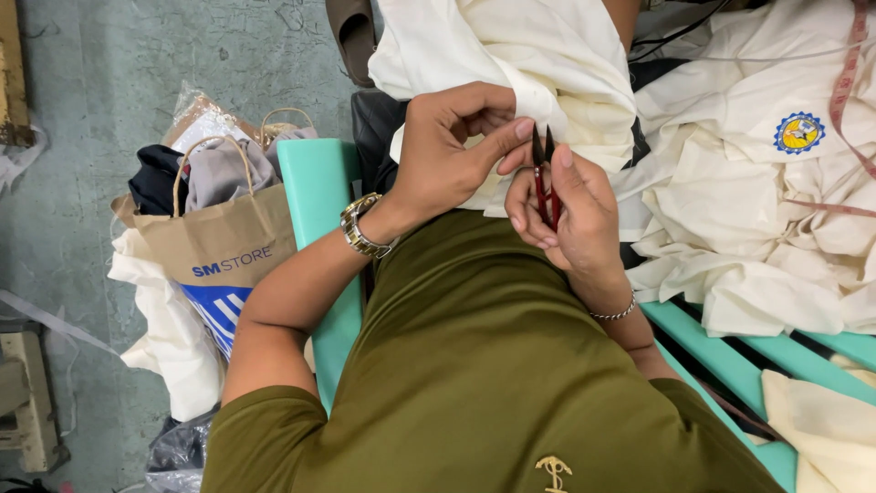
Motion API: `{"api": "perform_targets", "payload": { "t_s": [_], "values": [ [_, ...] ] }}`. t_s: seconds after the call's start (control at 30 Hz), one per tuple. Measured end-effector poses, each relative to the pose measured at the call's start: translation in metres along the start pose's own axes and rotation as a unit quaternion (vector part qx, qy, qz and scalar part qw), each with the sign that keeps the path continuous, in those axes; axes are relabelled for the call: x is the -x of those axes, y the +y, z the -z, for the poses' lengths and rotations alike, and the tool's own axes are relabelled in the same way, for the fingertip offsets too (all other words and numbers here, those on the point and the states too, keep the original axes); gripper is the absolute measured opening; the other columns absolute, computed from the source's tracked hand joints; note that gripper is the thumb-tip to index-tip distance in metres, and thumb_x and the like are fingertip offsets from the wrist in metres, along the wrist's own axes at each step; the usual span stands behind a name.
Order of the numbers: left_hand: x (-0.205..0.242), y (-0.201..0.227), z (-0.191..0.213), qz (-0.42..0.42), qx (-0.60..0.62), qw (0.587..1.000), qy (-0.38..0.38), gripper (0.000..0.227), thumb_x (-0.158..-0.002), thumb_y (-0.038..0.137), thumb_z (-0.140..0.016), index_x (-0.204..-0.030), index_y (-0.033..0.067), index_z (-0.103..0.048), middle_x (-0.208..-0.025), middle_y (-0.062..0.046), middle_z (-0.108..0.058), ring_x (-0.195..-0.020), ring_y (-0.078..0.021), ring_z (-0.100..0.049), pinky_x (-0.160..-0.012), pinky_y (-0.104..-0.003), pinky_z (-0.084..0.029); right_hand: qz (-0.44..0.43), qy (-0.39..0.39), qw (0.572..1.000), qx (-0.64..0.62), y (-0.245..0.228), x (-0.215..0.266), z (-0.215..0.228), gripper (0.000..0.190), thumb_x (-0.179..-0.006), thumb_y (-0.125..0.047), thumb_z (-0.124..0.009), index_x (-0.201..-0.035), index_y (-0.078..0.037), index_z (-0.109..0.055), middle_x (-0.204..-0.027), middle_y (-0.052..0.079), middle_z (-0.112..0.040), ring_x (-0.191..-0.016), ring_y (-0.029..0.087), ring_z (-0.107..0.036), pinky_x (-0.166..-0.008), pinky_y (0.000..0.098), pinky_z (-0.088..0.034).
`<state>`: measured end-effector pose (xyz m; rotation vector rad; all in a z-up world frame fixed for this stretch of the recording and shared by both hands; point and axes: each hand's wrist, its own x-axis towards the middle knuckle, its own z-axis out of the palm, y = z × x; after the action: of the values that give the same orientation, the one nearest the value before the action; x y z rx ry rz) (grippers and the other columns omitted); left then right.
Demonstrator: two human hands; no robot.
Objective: Trimming loose threads from white fabric garments using thread snips at a sewing station.
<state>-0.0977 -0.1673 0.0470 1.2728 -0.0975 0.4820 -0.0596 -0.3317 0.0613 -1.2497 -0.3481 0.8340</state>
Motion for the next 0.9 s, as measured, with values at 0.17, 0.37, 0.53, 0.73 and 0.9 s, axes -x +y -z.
{"api": "perform_targets", "payload": {
  "t_s": [0.17, 0.37, 0.53, 0.73, 0.9],
  "values": [
    [-0.0007, 0.0020, 0.0011, -0.002, 0.006, 1.000, -0.019, 0.009, -0.101, 0.005, -0.065, -0.096, -0.0014, -0.060, -0.068, -0.005, -0.053, -0.060, -0.0097, -0.057, -0.063, -0.022, -0.045, -0.005, 0.010, 1.000, -0.002, -0.0006, 0.0002, -0.0007, 0.056, -0.108, -0.046, -0.038, -0.109, 0.006, -0.057, -0.057, 0.015, -0.050, -0.036, 0.010, -0.026, -0.033, 0.0222, -0.024],
    [-0.0009, 0.0031, 0.0012, -0.002, 0.006, 1.000, -0.029, 0.007, -0.102, 0.004, -0.064, -0.097, -0.0007, -0.060, -0.066, -0.005, -0.056, -0.061, -0.0086, -0.057, -0.064, -0.022, -0.047, -0.001, 0.024, 1.000, -0.010, 0.0008, -0.0010, -0.0024, 0.054, -0.107, -0.047, -0.040, -0.105, 0.004, -0.057, -0.050, 0.007, -0.039, -0.035, 0.011, -0.029, -0.034, 0.0237, -0.028],
    [-0.0017, 0.0069, 0.0004, -0.002, 0.001, 0.999, -0.033, 0.008, -0.101, 0.001, -0.063, -0.095, -0.0019, -0.060, -0.064, -0.007, -0.057, -0.061, -0.0106, -0.060, -0.064, -0.023, -0.050, 0.006, 0.021, 1.000, -0.010, 0.0017, -0.0012, -0.0012, 0.054, -0.107, -0.047, -0.039, -0.104, 0.004, -0.057, -0.050, 0.005, -0.037, -0.035, 0.011, -0.027, -0.033, 0.0242, -0.027],
    [-0.0023, 0.0080, 0.0012, -0.025, -0.010, 0.999, -0.034, 0.006, -0.102, 0.003, -0.063, -0.098, -0.0008, -0.060, -0.067, -0.007, -0.060, -0.062, -0.0119, -0.062, -0.067, -0.024, -0.052, 0.005, 0.009, 0.999, -0.045, 0.0019, -0.0027, -0.0017, 0.052, -0.107, -0.047, -0.040, -0.104, 0.003, -0.057, -0.048, 0.001, -0.029, -0.034, 0.010, -0.025, -0.033, 0.0231, -0.026],
    [-0.0028, 0.0090, 0.0012, -0.029, -0.027, 0.999, -0.029, 0.006, -0.101, 0.001, -0.063, -0.096, -0.0004, -0.060, -0.066, -0.007, -0.060, -0.061, -0.0117, -0.062, -0.066, -0.023, -0.052, 0.006, 0.011, 0.999, -0.037, 0.0010, -0.0031, -0.0032, 0.052, -0.108, -0.046, -0.040, -0.103, 0.003, -0.057, -0.048, 0.000, -0.030, -0.035, 0.009, -0.025, -0.033, 0.0230, -0.026]
  ]
}}
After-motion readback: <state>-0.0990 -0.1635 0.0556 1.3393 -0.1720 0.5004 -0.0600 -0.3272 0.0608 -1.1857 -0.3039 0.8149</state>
